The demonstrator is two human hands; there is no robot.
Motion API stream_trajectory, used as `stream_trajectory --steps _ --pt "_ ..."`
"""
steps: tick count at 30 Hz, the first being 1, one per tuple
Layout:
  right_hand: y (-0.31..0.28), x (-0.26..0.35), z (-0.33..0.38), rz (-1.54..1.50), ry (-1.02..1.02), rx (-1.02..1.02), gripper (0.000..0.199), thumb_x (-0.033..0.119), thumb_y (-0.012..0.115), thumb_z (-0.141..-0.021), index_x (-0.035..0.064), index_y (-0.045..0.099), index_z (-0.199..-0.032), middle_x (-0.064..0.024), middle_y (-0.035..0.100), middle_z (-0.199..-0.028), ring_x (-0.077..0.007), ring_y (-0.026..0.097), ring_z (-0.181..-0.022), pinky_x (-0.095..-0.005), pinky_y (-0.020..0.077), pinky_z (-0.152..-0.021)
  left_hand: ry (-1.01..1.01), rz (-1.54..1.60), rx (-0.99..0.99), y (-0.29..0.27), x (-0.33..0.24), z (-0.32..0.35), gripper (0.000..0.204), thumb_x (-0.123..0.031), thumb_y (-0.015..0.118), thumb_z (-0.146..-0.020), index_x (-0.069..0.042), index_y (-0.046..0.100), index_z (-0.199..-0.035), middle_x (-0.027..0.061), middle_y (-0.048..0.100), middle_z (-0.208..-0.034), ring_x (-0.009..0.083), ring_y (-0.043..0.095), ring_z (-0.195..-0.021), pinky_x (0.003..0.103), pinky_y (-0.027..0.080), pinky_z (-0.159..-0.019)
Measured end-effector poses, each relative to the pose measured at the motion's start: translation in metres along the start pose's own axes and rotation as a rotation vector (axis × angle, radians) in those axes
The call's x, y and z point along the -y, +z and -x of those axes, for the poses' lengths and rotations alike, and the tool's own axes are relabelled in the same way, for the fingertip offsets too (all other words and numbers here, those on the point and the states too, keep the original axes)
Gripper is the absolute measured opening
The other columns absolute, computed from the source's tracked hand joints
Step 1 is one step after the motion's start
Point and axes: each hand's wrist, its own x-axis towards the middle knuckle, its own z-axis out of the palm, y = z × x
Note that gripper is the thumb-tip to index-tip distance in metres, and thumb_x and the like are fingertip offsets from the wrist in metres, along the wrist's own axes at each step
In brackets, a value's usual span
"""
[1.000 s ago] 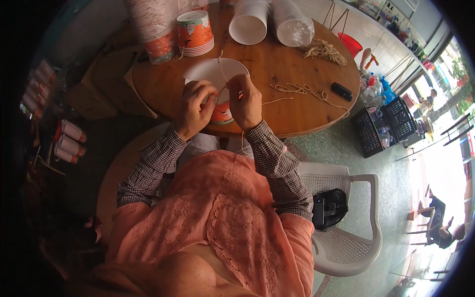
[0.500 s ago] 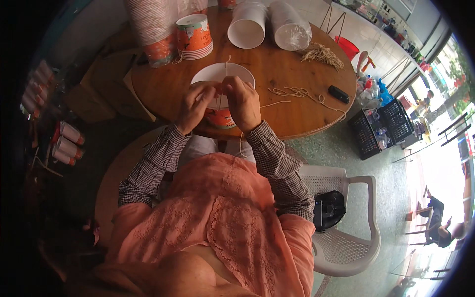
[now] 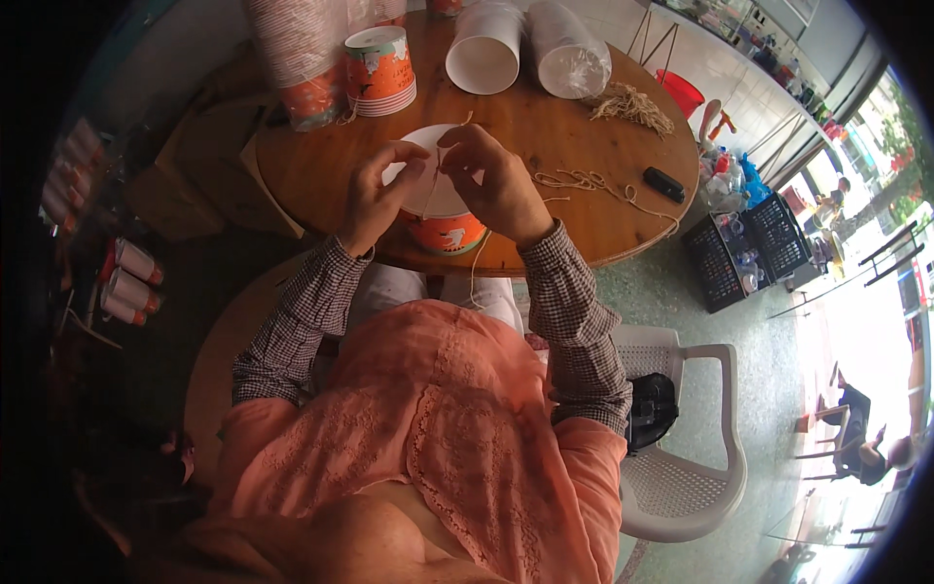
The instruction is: The person is attaching strings to small decorative paper buckets.
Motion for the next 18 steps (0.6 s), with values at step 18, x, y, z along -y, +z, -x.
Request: stream_trajectory --steps 18 --pt "-0.008 0.006 -0.009 0.737 -0.371 -0.303 0.011 0.004 0.06 -0.082 0.0036 0.055 -0.092 -0.0092 0.06 -0.077 -0.0286 0.056 -0.074 -0.0383 0.0474 -0.063 0.226 -0.287 0.104 0.007 -0.019 0.015 0.008 -0.013 0.067 -0.081 -0.006 0.065 -0.079 0.0063 0.066 -0.075 0.0252 0.062 -0.072 0.034 0.041 -0.085"
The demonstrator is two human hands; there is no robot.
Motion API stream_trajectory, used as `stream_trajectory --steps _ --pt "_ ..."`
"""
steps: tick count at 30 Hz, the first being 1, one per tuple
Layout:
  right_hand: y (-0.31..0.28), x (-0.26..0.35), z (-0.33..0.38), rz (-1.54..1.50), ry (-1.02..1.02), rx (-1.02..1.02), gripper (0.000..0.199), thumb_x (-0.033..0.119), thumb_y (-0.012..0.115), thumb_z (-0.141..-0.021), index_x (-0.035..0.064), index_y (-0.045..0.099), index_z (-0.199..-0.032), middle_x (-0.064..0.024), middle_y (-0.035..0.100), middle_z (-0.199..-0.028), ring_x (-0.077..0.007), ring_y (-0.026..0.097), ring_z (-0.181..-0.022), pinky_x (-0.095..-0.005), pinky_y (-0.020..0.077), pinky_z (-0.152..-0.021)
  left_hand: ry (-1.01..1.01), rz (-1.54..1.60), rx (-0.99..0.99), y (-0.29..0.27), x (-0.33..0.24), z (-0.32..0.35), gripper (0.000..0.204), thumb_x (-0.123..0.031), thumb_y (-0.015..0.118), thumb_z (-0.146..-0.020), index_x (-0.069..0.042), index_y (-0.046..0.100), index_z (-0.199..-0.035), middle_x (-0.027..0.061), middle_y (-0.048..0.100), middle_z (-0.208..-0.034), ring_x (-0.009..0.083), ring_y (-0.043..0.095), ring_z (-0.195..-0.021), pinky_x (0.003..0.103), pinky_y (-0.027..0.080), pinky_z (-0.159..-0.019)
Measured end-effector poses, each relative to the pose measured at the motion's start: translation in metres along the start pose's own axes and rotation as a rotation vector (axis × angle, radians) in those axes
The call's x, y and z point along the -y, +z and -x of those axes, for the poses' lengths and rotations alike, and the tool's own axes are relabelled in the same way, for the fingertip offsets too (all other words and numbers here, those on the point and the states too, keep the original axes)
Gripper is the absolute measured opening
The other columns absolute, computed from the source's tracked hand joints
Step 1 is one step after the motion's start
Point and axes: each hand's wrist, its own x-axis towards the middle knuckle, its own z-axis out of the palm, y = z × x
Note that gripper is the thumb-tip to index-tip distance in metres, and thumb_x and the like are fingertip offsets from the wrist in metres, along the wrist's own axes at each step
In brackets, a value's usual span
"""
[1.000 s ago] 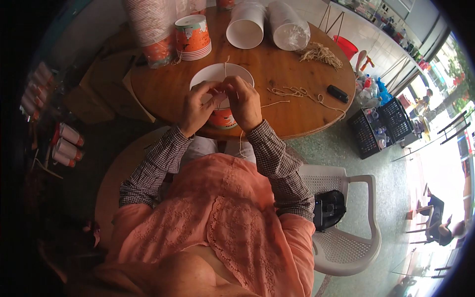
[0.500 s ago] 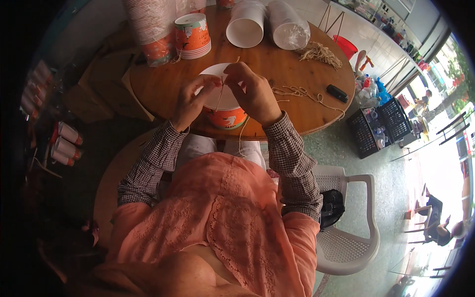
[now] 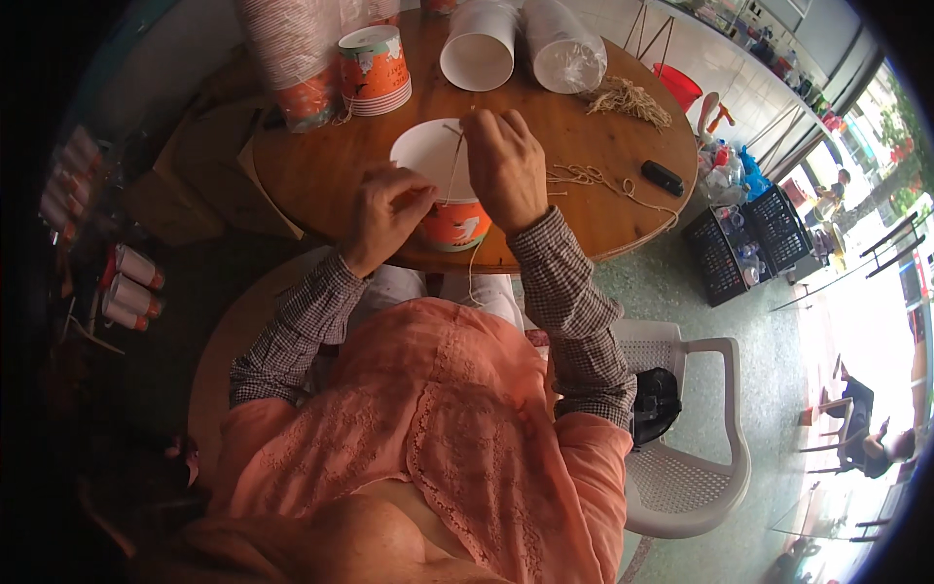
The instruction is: The person is attaching strings to small decorative paper buckets.
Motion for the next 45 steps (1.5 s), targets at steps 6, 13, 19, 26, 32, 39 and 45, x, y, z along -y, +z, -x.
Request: stream_trajectory --steps 6,13,19,26,32,39,45 --pt "0.007 0.006 -0.002 -0.141 0.034 0.008 0.011 0.005 0.062 -0.081 0.0069 0.054 -0.089 -0.0074 0.059 -0.076 -0.0271 0.056 -0.073 -0.0388 0.0481 -0.062 -0.091 0.103 -0.113 0.002 0.005 -0.002 0.019 -0.015 0.071 -0.079 -0.001 0.063 -0.091 0.0097 0.066 -0.081 0.0219 0.064 -0.079 0.033 0.049 -0.073" --pt "0.002 0.012 -0.002 -0.155 0.056 0.029 0.01 0.006 0.062 -0.08 0.0073 0.055 -0.087 -0.005 0.059 -0.076 -0.0256 0.056 -0.07 -0.0375 0.0482 -0.062 -0.195 0.279 0.003 0.014 0.007 -0.023 0.022 -0.017 0.069 -0.084 0.002 0.065 -0.095 0.0079 0.067 -0.082 0.0148 0.064 -0.078 0.028 0.05 -0.072" --pt "-0.006 0.016 0.002 -0.208 0.053 0.048 0.011 0.005 0.062 -0.079 0.0066 0.056 -0.089 -0.0075 0.062 -0.082 -0.0274 0.06 -0.079 -0.0374 0.0503 -0.067 -0.382 0.591 0.077 0.009 0.006 -0.025 0.021 -0.018 0.064 -0.09 0.003 0.066 -0.09 0.0034 0.067 -0.078 0.0082 0.061 -0.077 0.024 0.048 -0.071" --pt "0.002 0.005 0.009 -0.084 -0.021 0.055 0.016 0.003 0.059 -0.076 0.0047 0.055 -0.092 -0.0105 0.061 -0.083 -0.0297 0.059 -0.083 -0.0382 0.0497 -0.07 -0.147 0.274 0.007 0.004 0.01 -0.015 0.015 -0.015 0.065 -0.085 0.0 0.068 -0.086 0.0085 0.067 -0.077 0.0176 0.063 -0.071 0.03 0.049 -0.072" --pt "0.007 -0.02 0.005 0.129 -0.01 0.013 0.015 0.001 0.058 -0.076 0.0043 0.054 -0.09 -0.0099 0.056 -0.078 -0.0296 0.052 -0.076 -0.0393 0.0452 -0.068 -0.006 -0.043 0.054 0.0 -0.004 0.01 0.009 -0.011 0.067 -0.08 -0.003 0.067 -0.083 0.0094 0.066 -0.074 0.0259 0.062 -0.072 0.039 0.045 -0.086" --pt "0.007 -0.044 0.013 0.287 0.029 -0.029 0.026 0.001 0.055 -0.071 0.0043 0.054 -0.097 -0.0111 0.053 -0.086 -0.0305 0.05 -0.084 -0.0403 0.045 -0.073 0.175 -0.228 0.053 -0.003 -0.003 0.026 0.007 -0.01 0.069 -0.079 -0.006 0.065 -0.082 0.0046 0.063 -0.075 0.0215 0.062 -0.076 0.041 0.042 -0.093" --pt "0.002 -0.041 0.024 0.338 0.054 0.006 0.025 0.001 0.055 -0.072 0.0072 0.059 -0.096 -0.0085 0.055 -0.09 -0.0291 0.052 -0.087 -0.0391 0.0465 -0.073 0.388 -0.408 0.074 -0.023 0.024 0.016 0.013 -0.009 0.071 -0.075 -0.006 0.065 -0.086 0.0028 0.063 -0.082 0.019 0.061 -0.083 0.042 0.042 -0.093"
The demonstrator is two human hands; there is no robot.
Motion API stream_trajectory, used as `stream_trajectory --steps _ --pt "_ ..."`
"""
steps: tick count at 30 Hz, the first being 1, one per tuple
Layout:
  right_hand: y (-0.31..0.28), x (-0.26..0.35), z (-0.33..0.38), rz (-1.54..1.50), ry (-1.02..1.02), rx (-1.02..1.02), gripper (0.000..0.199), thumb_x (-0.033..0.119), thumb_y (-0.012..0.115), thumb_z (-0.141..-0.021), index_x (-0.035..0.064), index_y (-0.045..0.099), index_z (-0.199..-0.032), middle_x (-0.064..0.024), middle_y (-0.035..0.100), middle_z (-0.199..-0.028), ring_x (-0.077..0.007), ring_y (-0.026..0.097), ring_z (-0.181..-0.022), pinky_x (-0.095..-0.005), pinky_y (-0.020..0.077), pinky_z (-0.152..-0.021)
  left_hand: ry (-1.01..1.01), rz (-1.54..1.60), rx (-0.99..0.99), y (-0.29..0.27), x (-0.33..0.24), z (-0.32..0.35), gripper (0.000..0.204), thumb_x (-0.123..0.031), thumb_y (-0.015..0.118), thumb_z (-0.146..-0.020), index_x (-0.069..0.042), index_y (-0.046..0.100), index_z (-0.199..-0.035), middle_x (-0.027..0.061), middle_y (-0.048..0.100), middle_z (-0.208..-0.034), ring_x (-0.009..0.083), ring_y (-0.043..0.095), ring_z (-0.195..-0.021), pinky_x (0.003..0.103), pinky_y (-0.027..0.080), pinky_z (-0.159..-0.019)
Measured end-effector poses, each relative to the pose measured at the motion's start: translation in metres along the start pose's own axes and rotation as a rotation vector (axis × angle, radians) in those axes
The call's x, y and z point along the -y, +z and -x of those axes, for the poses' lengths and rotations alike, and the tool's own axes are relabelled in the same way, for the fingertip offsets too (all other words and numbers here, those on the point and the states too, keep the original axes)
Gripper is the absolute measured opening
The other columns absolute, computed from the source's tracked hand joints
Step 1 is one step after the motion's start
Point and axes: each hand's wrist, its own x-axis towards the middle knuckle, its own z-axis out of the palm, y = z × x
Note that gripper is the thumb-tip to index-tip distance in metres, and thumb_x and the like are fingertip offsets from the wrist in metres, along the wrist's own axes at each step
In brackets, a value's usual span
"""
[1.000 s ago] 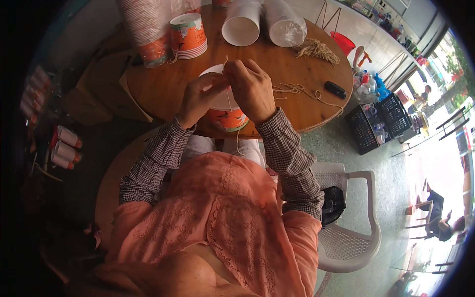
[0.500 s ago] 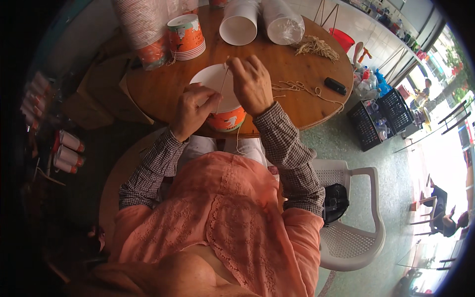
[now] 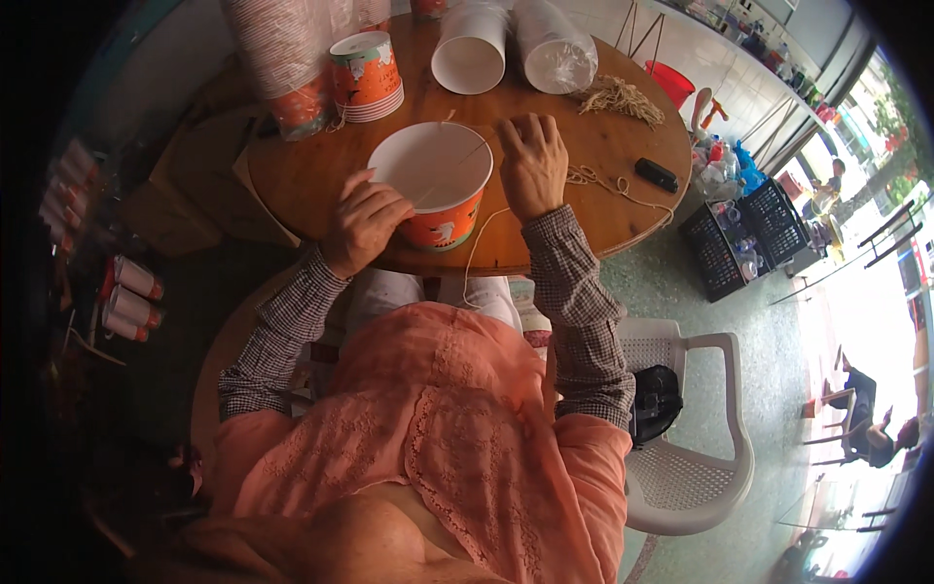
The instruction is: The person is attaching strings to small decorative paper buckets.
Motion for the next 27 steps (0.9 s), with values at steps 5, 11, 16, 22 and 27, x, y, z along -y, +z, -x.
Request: stream_trajectory --steps 5,11,16,22,27 --pt "-0.005 -0.008 0.009 -0.157 0.004 0.096 0.019 0.001 0.059 -0.073 0.0084 0.062 -0.09 -0.0073 0.058 -0.091 -0.0285 0.054 -0.089 -0.0386 0.0465 -0.075 0.069 -0.161 0.0 -0.009 0.015 0.005 0.019 -0.011 0.073 -0.074 -0.007 0.066 -0.09 0.0011 0.064 -0.087 0.0171 0.061 -0.088 0.04 0.043 -0.092" --pt "0.02 -0.017 0.058 -0.09 -0.054 0.199 0.019 0.004 0.054 -0.076 0.0089 0.061 -0.093 -0.0063 0.057 -0.091 -0.0263 0.053 -0.087 -0.038 0.0451 -0.076 0.065 -0.236 -0.056 -0.004 0.021 0.014 0.023 -0.011 0.073 -0.076 -0.007 0.066 -0.098 0.0001 0.065 -0.091 0.0165 0.061 -0.088 0.04 0.044 -0.09" --pt "0.041 0.006 0.094 -0.15 0.042 0.195 0.034 0.004 0.053 -0.078 0.0085 0.058 -0.11 -0.0092 0.056 -0.095 -0.0272 0.053 -0.088 -0.0377 0.0462 -0.075 0.023 -0.211 -0.122 0.006 0.022 0.022 0.025 -0.009 0.073 -0.076 -0.007 0.065 -0.1 0.0005 0.064 -0.094 0.0171 0.061 -0.087 0.039 0.045 -0.089" --pt "0.057 0.022 0.117 -0.352 0.261 0.261 0.047 0.003 0.057 -0.082 0.0067 0.051 -0.129 -0.0129 0.059 -0.103 -0.0295 0.058 -0.092 -0.0373 0.0494 -0.079 -0.196 -0.001 -0.208 0.016 0.011 0.039 0.027 -0.006 0.072 -0.076 -0.007 0.062 -0.101 0.0076 0.06 -0.103 0.0226 0.059 -0.093 0.038 0.045 -0.087" --pt "0.061 0.027 0.12 -0.552 0.42 0.271 0.041 0.002 0.053 -0.087 0.0083 0.053 -0.127 -0.0131 0.061 -0.104 -0.0225 0.063 -0.074 -0.0309 0.0521 -0.066 -0.943 0.656 -0.285 0.023 0.049 0.055 0.025 -0.027 0.061 -0.092 -0.002 0.06 -0.094 0.0022 0.059 -0.081 0.0113 0.057 -0.075 0.025 0.046 -0.071"
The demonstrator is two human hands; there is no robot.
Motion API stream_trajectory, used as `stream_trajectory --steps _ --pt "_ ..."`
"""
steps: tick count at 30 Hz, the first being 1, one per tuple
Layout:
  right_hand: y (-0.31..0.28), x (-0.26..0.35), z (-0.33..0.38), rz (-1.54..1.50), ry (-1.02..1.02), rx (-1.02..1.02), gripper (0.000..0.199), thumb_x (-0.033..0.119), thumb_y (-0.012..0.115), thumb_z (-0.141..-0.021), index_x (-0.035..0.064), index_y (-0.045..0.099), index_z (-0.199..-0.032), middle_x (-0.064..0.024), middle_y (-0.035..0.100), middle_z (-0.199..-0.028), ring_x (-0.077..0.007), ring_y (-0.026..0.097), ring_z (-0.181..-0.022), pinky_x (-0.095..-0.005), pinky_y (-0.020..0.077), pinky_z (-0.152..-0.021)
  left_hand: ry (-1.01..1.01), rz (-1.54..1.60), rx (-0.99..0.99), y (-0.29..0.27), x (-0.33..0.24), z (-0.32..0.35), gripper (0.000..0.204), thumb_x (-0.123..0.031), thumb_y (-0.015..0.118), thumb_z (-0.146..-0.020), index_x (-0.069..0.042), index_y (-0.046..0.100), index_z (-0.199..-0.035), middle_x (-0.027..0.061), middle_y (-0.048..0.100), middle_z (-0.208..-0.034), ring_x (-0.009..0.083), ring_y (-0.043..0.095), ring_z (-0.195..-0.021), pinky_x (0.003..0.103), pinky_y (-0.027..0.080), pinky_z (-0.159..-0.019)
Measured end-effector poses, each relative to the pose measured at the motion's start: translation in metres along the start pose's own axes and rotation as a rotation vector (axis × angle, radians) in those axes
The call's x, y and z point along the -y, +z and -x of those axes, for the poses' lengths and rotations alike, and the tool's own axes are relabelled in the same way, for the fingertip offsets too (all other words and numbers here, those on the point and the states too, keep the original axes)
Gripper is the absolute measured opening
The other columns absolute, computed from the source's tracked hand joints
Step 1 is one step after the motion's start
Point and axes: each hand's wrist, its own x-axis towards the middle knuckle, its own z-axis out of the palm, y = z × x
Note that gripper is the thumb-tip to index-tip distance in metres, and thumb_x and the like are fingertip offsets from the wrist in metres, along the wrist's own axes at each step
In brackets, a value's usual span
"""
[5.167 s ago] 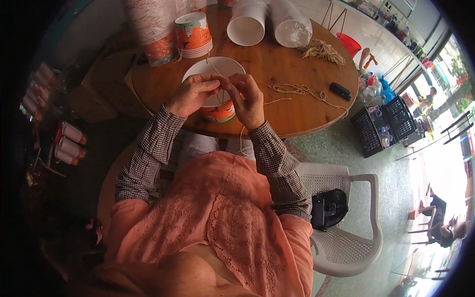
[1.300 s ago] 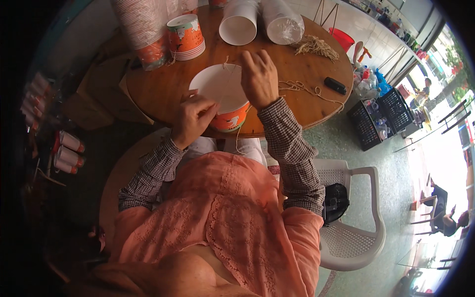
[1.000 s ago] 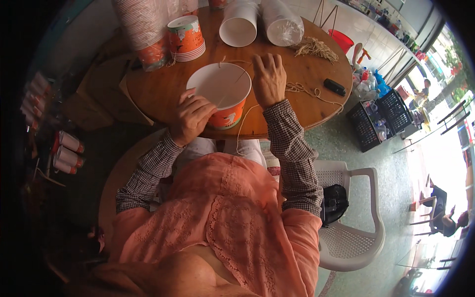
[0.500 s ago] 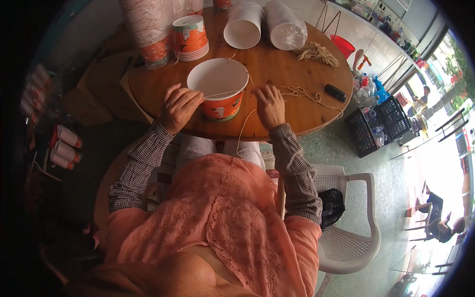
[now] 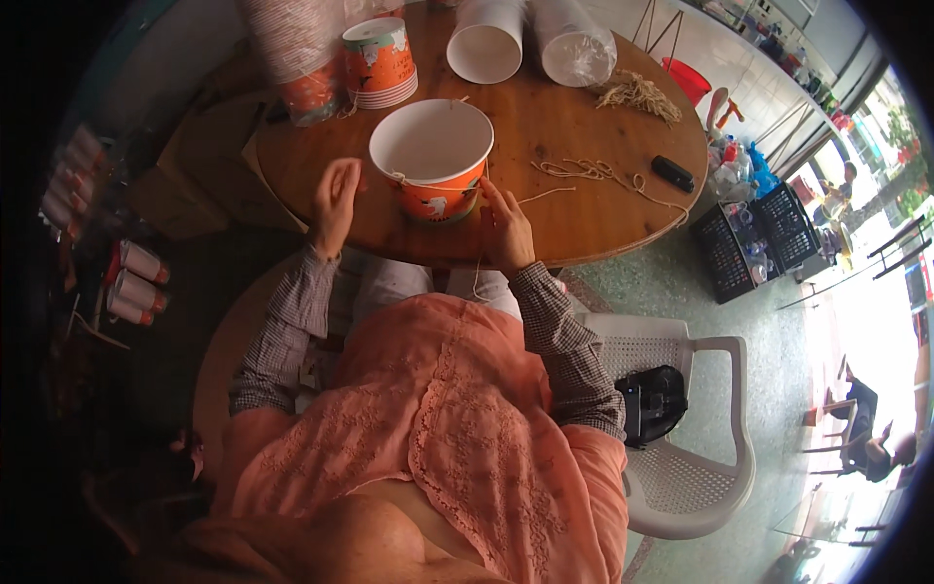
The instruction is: The person is attaching strings to small decorative paper buckets.
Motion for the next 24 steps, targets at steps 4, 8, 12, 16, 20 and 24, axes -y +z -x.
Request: stream_trajectory --steps 4,8,12,16,20,24 --pt "-0.003 0.01 -0.001 -0.076 0.03 -0.02 0.039 -0.001 0.051 -0.087 0.005 0.054 -0.125 -0.0117 0.062 -0.1 -0.0198 0.062 -0.075 -0.0289 0.0514 -0.066 -0.367 0.205 0.187 0.005 -0.025 -0.025 0.031 -0.032 0.061 -0.091 -0.001 0.061 -0.087 -0.0001 0.059 -0.072 0.0079 0.055 -0.062 0.022 0.046 -0.062" --pt "-0.005 0.004 -0.001 -0.11 -0.006 -0.068 0.031 0.004 0.052 -0.091 0.0028 0.055 -0.122 -0.01 0.063 -0.1 -0.0164 0.062 -0.076 -0.0275 0.0513 -0.066 -0.493 0.306 0.291 0.006 -0.031 -0.029 0.023 -0.024 0.064 -0.089 -0.001 0.062 -0.087 0.0002 0.061 -0.073 0.005 0.055 -0.063 0.02 0.045 -0.059" --pt "-0.022 0.023 -0.018 -0.712 0.371 -0.097 0.032 0.021 0.052 -0.097 -0.0025 0.053 -0.119 -0.0079 0.064 -0.085 -0.0142 0.063 -0.069 -0.0253 0.0532 -0.063 -0.29 0.161 0.284 0.007 -0.043 -0.029 0.018 -0.018 0.064 -0.089 -0.001 0.061 -0.086 0.0001 0.061 -0.072 0.0046 0.055 -0.064 0.02 0.045 -0.058" --pt "-0.015 0.036 -0.043 -0.795 0.523 -0.024 0.032 0.011 0.059 -0.09 -0.0065 0.045 -0.114 -0.0151 0.065 -0.087 -0.0181 0.066 -0.065 -0.0269 0.0551 -0.053 0.01 -0.161 0.393 0.008 -0.059 -0.027 0.012 -0.012 0.061 -0.091 -0.001 0.057 -0.087 -0.0039 0.057 -0.077 0.0004 0.051 -0.071 0.017 0.04 -0.062" --pt "0.011 0.038 -0.054 -0.815 0.496 -0.069 0.028 0.005 0.058 -0.089 -0.0067 0.044 -0.11 -0.0159 0.064 -0.086 -0.0192 0.065 -0.061 -0.0275 0.0556 -0.05 0.04 -0.008 0.286 0.012 -0.048 -0.025 0.012 -0.009 0.063 -0.089 -0.001 0.055 -0.094 -0.0016 0.058 -0.085 0.0023 0.054 -0.076 0.017 0.044 -0.068" --pt "0.02 0.036 -0.073 -0.779 0.421 -0.079 0.025 0.006 0.056 -0.09 -0.0065 0.046 -0.11 -0.0126 0.064 -0.081 -0.0161 0.064 -0.059 -0.0255 0.0533 -0.048 -0.168 0.248 0.251 0.006 -0.043 -0.023 0.019 -0.008 0.067 -0.086 0.0 0.054 -0.097 0.0017 0.06 -0.088 0.0074 0.058 -0.078 0.02 0.049 -0.073"
